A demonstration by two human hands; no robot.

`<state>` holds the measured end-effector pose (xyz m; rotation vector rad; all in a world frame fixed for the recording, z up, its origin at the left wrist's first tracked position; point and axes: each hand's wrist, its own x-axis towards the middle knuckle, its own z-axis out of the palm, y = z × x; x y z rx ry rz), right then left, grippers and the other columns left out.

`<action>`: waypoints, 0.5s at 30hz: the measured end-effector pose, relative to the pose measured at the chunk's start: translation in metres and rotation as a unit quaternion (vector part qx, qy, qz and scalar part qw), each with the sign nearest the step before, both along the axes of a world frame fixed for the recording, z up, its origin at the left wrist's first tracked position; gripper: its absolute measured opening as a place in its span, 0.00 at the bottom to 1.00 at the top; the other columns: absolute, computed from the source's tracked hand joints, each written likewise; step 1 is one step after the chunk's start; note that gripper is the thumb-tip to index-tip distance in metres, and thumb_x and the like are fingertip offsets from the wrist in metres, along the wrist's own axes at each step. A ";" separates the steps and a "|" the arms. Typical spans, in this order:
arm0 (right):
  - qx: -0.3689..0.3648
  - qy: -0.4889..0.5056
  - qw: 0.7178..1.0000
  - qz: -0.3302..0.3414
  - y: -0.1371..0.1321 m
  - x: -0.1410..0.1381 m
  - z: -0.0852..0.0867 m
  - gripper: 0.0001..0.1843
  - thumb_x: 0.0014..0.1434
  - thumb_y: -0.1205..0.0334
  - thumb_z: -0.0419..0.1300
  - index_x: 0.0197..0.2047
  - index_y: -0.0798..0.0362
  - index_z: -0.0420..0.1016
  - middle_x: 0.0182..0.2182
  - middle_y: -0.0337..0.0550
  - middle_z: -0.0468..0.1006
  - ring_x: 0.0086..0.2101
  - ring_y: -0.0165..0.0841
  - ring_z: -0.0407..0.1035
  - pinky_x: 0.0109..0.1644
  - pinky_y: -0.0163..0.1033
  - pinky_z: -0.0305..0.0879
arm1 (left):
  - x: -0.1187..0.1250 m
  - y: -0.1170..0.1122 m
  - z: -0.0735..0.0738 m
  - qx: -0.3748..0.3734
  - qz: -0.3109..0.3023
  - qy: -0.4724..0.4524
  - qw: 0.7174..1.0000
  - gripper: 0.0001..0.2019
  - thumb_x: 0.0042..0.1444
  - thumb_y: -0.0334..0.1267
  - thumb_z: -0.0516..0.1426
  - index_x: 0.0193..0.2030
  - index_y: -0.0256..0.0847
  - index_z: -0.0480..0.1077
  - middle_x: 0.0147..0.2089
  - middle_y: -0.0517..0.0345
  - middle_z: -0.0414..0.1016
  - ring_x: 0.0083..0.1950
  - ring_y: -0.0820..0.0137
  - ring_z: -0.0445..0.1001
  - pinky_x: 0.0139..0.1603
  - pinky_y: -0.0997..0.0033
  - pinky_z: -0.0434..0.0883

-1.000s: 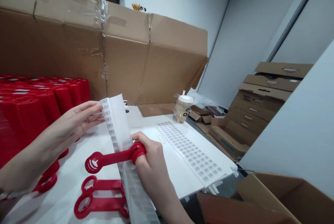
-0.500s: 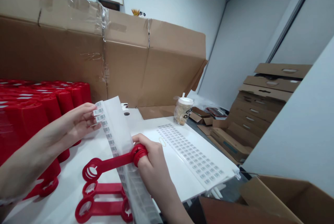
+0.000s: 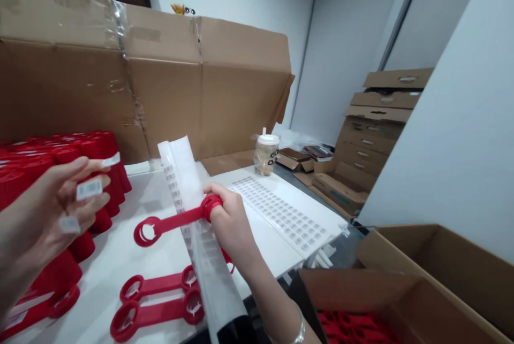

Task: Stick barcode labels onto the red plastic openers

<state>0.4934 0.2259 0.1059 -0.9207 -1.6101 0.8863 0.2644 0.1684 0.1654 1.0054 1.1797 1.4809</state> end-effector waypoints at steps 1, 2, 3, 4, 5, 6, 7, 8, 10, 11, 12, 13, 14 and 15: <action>-0.002 0.015 1.000 -0.008 0.001 0.002 0.000 0.14 0.50 0.74 0.49 0.31 0.51 0.73 0.26 0.36 0.74 0.30 0.33 0.66 0.34 0.37 0.58 | 0.008 -0.004 -0.004 -0.018 -0.022 0.002 1.000 0.14 0.53 0.54 0.64 0.32 0.47 0.74 0.16 0.71 0.66 0.12 0.81 0.61 0.10 0.86 0.57; -0.006 0.028 0.999 -0.015 0.002 0.003 0.001 0.13 0.50 0.73 0.49 0.31 0.51 0.73 0.26 0.36 0.73 0.30 0.33 0.65 0.33 0.37 0.58 | 0.018 -0.008 -0.009 -0.037 -0.051 0.023 0.998 0.14 0.52 0.53 0.65 0.31 0.46 0.74 0.15 0.72 0.65 0.10 0.81 0.59 0.09 0.86 0.56; -0.012 0.040 0.999 -0.020 0.001 0.005 0.001 0.13 0.51 0.73 0.49 0.31 0.51 0.73 0.26 0.36 0.72 0.29 0.33 0.65 0.32 0.37 0.57 | 0.027 -0.011 -0.014 -0.051 -0.090 0.056 0.993 0.14 0.51 0.52 0.66 0.31 0.45 0.74 0.14 0.71 0.66 0.09 0.80 0.60 0.08 0.85 0.56; -0.018 0.050 0.998 -0.025 0.000 0.007 0.002 0.12 0.51 0.72 0.49 0.31 0.51 0.73 0.25 0.36 0.71 0.28 0.33 0.64 0.31 0.37 0.57 | 0.037 -0.013 -0.019 -0.062 -0.121 0.090 0.987 0.13 0.50 0.50 0.67 0.30 0.45 0.75 0.13 0.70 0.67 0.09 0.79 0.61 0.08 0.84 0.58; -0.021 0.059 0.998 -0.028 -0.002 0.008 0.002 0.12 0.52 0.71 0.50 0.31 0.51 0.72 0.25 0.36 0.71 0.28 0.33 0.64 0.31 0.37 0.58 | 0.045 -0.014 -0.023 -0.067 -0.139 0.116 0.981 0.12 0.48 0.48 0.68 0.30 0.44 0.75 0.13 0.69 0.68 0.09 0.77 0.63 0.09 0.83 0.59; -0.020 0.068 0.997 -0.030 -0.004 0.009 0.003 0.11 0.52 0.71 0.50 0.31 0.51 0.72 0.25 0.36 0.71 0.28 0.33 0.65 0.31 0.37 0.58 | 0.052 -0.014 -0.027 -0.068 -0.142 0.130 0.979 0.12 0.47 0.47 0.69 0.30 0.44 0.75 0.13 0.68 0.69 0.10 0.76 0.64 0.09 0.82 0.60; -0.015 0.075 0.996 -0.033 -0.006 0.009 0.004 0.11 0.53 0.71 0.50 0.31 0.51 0.72 0.25 0.36 0.71 0.29 0.34 0.66 0.32 0.37 0.59 | 0.058 -0.014 -0.029 -0.066 -0.131 0.135 0.980 0.12 0.46 0.46 0.70 0.29 0.43 0.75 0.13 0.67 0.69 0.10 0.75 0.65 0.10 0.82 0.61; -0.009 0.080 0.996 -0.036 -0.009 0.009 0.005 0.11 0.53 0.71 0.50 0.31 0.51 0.72 0.26 0.37 0.72 0.30 0.34 0.66 0.32 0.37 0.60 | 0.061 -0.014 -0.031 -0.063 -0.113 0.135 0.982 0.12 0.46 0.46 0.70 0.29 0.43 0.75 0.14 0.67 0.69 0.11 0.75 0.65 0.10 0.81 0.62; 0.005 0.086 0.996 -0.036 -0.013 0.009 0.006 0.11 0.52 0.72 0.50 0.31 0.51 0.72 0.27 0.37 0.73 0.31 0.33 0.66 0.33 0.36 0.61 | 0.065 -0.013 -0.034 -0.052 -0.085 0.141 0.985 0.13 0.47 0.48 0.69 0.28 0.44 0.75 0.14 0.67 0.69 0.11 0.75 0.65 0.11 0.80 0.63; 0.010 0.088 0.995 -0.036 -0.014 0.009 0.006 0.12 0.52 0.72 0.50 0.31 0.51 0.72 0.27 0.37 0.73 0.31 0.33 0.67 0.34 0.36 0.61 | 0.065 -0.012 -0.035 -0.048 -0.080 0.148 0.985 0.13 0.48 0.49 0.69 0.28 0.44 0.75 0.14 0.67 0.69 0.11 0.75 0.64 0.12 0.79 0.63; 0.013 0.089 0.995 -0.036 -0.016 0.009 0.007 0.12 0.51 0.73 0.50 0.30 0.50 0.72 0.27 0.36 0.73 0.31 0.33 0.67 0.34 0.36 0.61 | 0.063 -0.012 -0.037 -0.045 -0.078 0.156 0.984 0.14 0.48 0.51 0.69 0.28 0.44 0.75 0.14 0.67 0.68 0.12 0.75 0.64 0.13 0.79 0.63; 0.015 0.091 0.995 -0.034 -0.016 0.008 0.007 0.12 0.51 0.73 0.50 0.30 0.50 0.72 0.27 0.36 0.73 0.31 0.33 0.67 0.34 0.36 0.61 | 0.062 -0.011 -0.038 -0.042 -0.079 0.165 0.982 0.14 0.48 0.52 0.68 0.28 0.44 0.75 0.14 0.67 0.68 0.12 0.76 0.64 0.13 0.79 0.63; 0.017 0.094 0.995 -0.033 -0.017 0.008 0.007 0.12 0.50 0.74 0.49 0.30 0.50 0.72 0.26 0.36 0.72 0.30 0.33 0.67 0.33 0.36 0.60 | 0.060 -0.010 -0.040 -0.042 -0.076 0.178 0.980 0.15 0.48 0.53 0.68 0.28 0.45 0.76 0.14 0.67 0.69 0.12 0.76 0.64 0.14 0.79 0.63; 0.020 0.096 0.995 -0.031 -0.017 0.007 0.007 0.13 0.50 0.74 0.49 0.30 0.50 0.71 0.26 0.36 0.71 0.30 0.33 0.66 0.33 0.35 0.60 | 0.058 -0.009 -0.041 -0.043 -0.074 0.191 0.978 0.15 0.48 0.54 0.68 0.29 0.45 0.76 0.14 0.67 0.69 0.12 0.75 0.65 0.14 0.79 0.63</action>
